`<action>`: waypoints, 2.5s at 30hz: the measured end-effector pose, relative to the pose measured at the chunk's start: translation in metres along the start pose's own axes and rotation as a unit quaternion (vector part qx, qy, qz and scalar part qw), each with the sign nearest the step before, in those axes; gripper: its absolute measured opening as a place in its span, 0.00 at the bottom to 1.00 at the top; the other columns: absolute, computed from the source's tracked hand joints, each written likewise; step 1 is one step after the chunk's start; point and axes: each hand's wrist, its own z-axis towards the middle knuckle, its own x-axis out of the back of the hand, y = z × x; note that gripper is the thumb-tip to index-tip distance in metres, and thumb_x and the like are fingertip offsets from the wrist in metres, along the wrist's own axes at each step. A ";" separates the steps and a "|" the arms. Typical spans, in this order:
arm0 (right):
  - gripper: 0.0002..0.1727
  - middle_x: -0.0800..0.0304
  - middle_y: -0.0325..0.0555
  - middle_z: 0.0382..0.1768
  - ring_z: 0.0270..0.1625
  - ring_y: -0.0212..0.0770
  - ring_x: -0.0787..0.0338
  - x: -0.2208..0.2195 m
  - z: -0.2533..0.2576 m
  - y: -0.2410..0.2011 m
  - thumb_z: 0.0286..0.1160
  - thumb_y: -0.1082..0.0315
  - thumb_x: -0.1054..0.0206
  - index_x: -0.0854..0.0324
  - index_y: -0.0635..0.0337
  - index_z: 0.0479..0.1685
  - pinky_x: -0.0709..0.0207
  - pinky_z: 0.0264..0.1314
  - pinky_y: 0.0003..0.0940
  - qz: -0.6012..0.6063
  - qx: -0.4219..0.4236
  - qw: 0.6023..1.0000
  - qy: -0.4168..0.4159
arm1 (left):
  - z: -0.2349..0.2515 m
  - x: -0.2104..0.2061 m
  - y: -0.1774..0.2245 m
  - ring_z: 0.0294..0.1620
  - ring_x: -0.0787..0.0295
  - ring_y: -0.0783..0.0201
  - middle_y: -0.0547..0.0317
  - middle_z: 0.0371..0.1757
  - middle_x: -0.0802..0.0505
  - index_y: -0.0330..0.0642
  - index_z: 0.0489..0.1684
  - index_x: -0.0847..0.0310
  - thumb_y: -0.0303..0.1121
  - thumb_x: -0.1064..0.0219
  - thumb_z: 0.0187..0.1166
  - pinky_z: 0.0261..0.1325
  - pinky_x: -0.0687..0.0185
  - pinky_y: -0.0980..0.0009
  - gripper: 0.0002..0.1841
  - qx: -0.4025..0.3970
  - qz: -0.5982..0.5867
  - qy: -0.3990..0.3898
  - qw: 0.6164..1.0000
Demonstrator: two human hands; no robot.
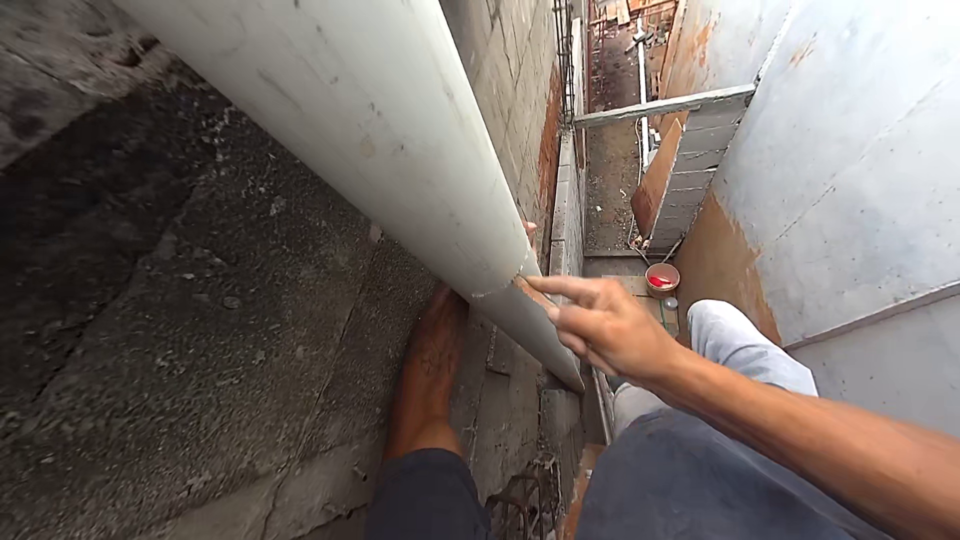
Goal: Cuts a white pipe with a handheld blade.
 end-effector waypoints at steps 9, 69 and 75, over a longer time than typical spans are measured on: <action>0.25 0.29 0.34 0.13 0.09 0.24 0.39 0.011 -0.002 -0.003 0.83 0.71 0.45 0.22 0.56 0.80 0.43 0.10 0.19 0.016 -0.001 1.000 -0.014 | 0.003 0.000 0.004 0.10 0.29 0.71 0.68 0.11 0.27 0.48 0.24 0.30 0.30 0.54 0.91 0.19 0.23 0.76 0.18 0.028 0.034 0.015 0.999; 0.25 0.29 0.35 0.12 0.09 0.25 0.39 0.023 0.001 -0.009 0.83 0.72 0.44 0.21 0.57 0.79 0.43 0.10 0.19 0.007 -0.011 1.000 -0.028 | 0.021 0.022 -0.017 0.09 0.26 0.73 0.69 0.09 0.24 0.47 0.17 0.27 0.29 0.52 0.86 0.15 0.25 0.77 0.20 -0.048 -0.002 -0.082 0.995; 0.24 0.29 0.31 0.12 0.08 0.22 0.39 0.030 -0.021 -0.010 0.81 0.70 0.43 0.18 0.55 0.76 0.43 0.09 0.17 -0.009 -0.022 1.000 -0.013 | 0.024 0.037 -0.010 0.15 0.21 0.72 0.70 0.14 0.21 0.50 0.24 0.27 0.33 0.58 0.92 0.24 0.18 0.74 0.20 0.024 0.043 -0.144 0.988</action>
